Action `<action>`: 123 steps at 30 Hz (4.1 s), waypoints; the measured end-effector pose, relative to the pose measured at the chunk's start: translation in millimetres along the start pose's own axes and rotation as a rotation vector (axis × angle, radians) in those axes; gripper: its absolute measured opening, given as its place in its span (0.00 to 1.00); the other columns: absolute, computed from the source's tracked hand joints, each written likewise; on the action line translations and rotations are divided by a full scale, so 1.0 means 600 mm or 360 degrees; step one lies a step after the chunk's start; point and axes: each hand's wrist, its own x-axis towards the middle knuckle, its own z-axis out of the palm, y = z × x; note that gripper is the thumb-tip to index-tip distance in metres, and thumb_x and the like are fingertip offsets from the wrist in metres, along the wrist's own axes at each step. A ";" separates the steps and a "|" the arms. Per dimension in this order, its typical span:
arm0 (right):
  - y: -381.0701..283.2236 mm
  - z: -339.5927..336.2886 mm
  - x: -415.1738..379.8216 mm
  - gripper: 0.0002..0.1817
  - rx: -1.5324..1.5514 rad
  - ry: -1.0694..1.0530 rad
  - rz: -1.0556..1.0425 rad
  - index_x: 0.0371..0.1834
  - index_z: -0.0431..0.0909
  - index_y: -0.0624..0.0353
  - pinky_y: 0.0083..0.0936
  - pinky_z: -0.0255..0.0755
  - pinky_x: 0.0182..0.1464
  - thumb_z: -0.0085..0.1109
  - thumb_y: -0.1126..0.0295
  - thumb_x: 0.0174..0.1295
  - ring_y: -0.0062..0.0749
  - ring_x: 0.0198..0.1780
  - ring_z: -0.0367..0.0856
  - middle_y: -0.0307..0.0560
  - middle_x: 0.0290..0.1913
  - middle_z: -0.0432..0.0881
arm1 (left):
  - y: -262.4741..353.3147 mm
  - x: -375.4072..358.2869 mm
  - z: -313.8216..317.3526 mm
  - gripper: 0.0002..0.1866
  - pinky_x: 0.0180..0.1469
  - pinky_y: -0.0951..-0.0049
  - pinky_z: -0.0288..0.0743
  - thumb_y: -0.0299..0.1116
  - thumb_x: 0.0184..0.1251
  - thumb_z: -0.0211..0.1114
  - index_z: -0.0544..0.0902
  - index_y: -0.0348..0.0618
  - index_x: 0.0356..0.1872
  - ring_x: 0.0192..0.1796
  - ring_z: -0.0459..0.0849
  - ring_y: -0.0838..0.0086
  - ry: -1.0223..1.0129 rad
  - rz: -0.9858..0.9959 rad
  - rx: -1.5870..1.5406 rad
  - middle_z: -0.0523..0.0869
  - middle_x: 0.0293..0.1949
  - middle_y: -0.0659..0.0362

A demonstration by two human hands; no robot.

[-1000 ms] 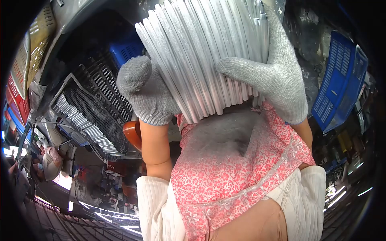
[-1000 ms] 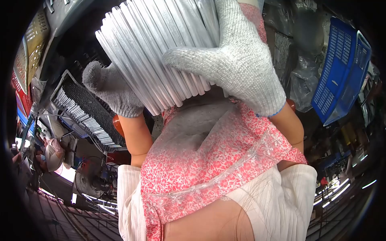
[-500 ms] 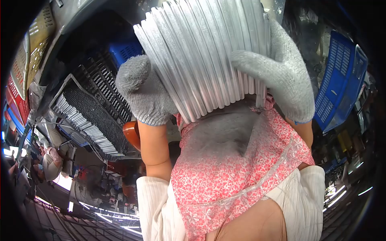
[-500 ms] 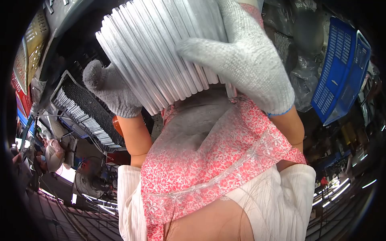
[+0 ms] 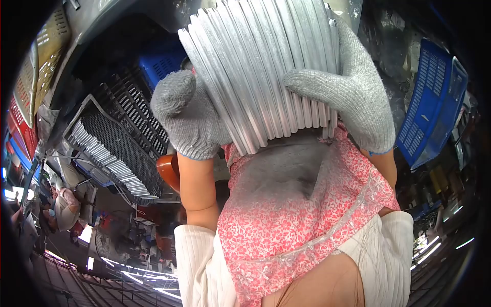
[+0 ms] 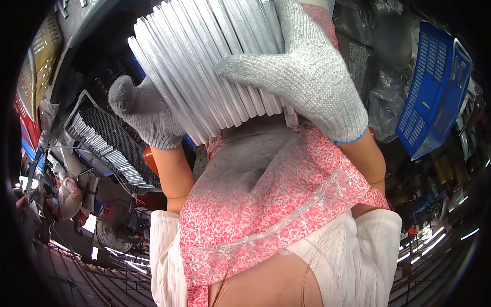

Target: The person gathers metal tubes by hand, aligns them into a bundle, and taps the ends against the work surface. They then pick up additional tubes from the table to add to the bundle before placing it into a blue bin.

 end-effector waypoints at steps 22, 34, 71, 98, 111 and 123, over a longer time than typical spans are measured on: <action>-0.017 0.028 -0.002 0.58 -0.0297 0.0150 0.0062 0.74 0.46 0.75 0.33 0.65 0.68 0.78 0.65 0.46 0.41 0.65 0.71 0.62 0.64 0.69 | -0.002 0.000 -0.016 0.15 0.63 0.65 0.71 0.40 0.73 0.53 0.78 0.41 0.49 0.53 0.81 0.70 -0.0100 0.0116 0.0244 0.83 0.48 0.59; 0.046 -0.007 0.013 0.56 0.0282 -0.0220 -0.0174 0.75 0.47 0.68 0.34 0.64 0.69 0.78 0.68 0.47 0.39 0.67 0.69 0.56 0.66 0.68 | -0.002 -0.012 0.012 0.18 0.63 0.67 0.71 0.43 0.74 0.54 0.77 0.41 0.54 0.55 0.80 0.70 -0.0093 -0.0044 0.0129 0.83 0.52 0.58; 0.079 0.016 0.013 0.22 0.0603 0.0089 0.0201 0.50 0.71 0.65 0.26 0.78 0.37 0.61 0.75 0.50 0.29 0.31 0.80 0.45 0.35 0.79 | 0.145 -0.082 0.171 0.30 0.42 0.71 0.80 0.31 0.57 0.69 0.73 0.37 0.62 0.41 0.87 0.69 -0.0438 -0.0677 0.1649 0.87 0.42 0.50; 0.045 -0.014 0.023 0.19 0.0461 -0.0046 0.0131 0.49 0.78 0.65 0.21 0.76 0.36 0.65 0.67 0.56 0.24 0.35 0.81 0.42 0.37 0.83 | 0.021 -0.034 0.195 0.29 0.58 0.64 0.80 0.23 0.66 0.62 0.66 0.31 0.67 0.60 0.79 0.65 -0.0533 -0.0613 0.0529 0.77 0.61 0.50; 0.064 -0.005 0.024 0.53 0.0077 0.0190 -0.0224 0.73 0.57 0.66 0.35 0.72 0.62 0.76 0.73 0.41 0.40 0.58 0.79 0.56 0.58 0.77 | 0.012 -0.018 0.142 0.15 0.51 0.70 0.81 0.21 0.55 0.67 0.81 0.31 0.46 0.41 0.88 0.69 -0.0907 -0.0118 0.0949 0.87 0.39 0.52; 0.024 0.002 0.013 0.65 -0.0141 0.0094 -0.0494 0.75 0.37 0.73 0.41 0.65 0.68 0.79 0.65 0.42 0.50 0.68 0.69 0.68 0.66 0.66 | 0.012 0.000 0.066 0.12 0.46 0.71 0.80 0.25 0.44 0.75 0.85 0.40 0.33 0.37 0.88 0.69 -0.1081 0.1015 0.1716 0.88 0.33 0.58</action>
